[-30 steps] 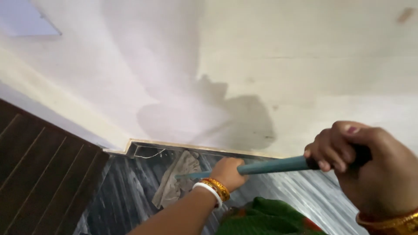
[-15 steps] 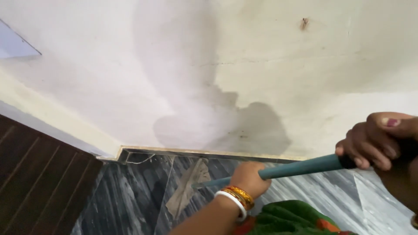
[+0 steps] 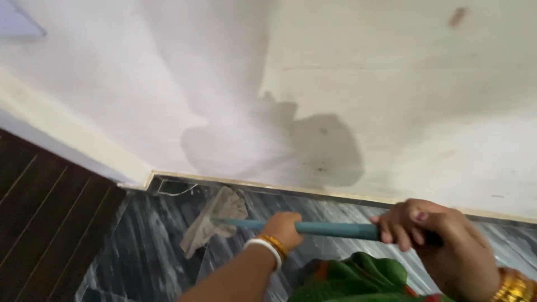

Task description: Mopping the floor in a bedroom, cleaning under the bed and around the edges of the room.

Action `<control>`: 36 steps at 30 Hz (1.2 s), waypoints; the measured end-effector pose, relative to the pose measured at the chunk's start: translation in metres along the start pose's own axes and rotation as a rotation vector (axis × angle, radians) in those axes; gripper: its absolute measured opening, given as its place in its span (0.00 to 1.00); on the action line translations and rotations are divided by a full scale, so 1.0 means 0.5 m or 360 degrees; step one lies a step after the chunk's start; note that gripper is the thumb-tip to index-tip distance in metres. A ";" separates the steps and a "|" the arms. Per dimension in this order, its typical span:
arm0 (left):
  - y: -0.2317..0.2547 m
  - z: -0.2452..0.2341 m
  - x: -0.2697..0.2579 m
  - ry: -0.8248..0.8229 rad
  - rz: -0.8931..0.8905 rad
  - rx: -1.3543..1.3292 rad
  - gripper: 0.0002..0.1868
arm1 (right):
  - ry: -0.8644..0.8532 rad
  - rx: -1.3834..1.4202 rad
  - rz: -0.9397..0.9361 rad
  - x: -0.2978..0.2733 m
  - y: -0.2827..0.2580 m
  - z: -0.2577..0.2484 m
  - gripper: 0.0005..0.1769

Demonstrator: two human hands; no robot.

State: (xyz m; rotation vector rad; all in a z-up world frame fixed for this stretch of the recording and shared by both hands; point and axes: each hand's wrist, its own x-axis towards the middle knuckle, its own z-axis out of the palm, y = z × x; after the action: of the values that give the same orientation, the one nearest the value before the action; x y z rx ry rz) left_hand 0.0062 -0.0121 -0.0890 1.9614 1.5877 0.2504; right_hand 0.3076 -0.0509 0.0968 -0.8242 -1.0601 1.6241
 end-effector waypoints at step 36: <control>0.486 0.128 0.134 -0.0111 -0.0004 -0.0014 0.10 | 0.0383 -0.0136 -0.0143 -0.065 -0.265 -0.369 0.22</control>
State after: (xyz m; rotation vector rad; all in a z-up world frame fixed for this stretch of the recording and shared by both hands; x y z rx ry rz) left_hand 0.2567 0.0033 -0.0205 1.9403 1.5422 0.1858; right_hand 0.5291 -0.0191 0.1483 -0.9877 -0.9855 1.3739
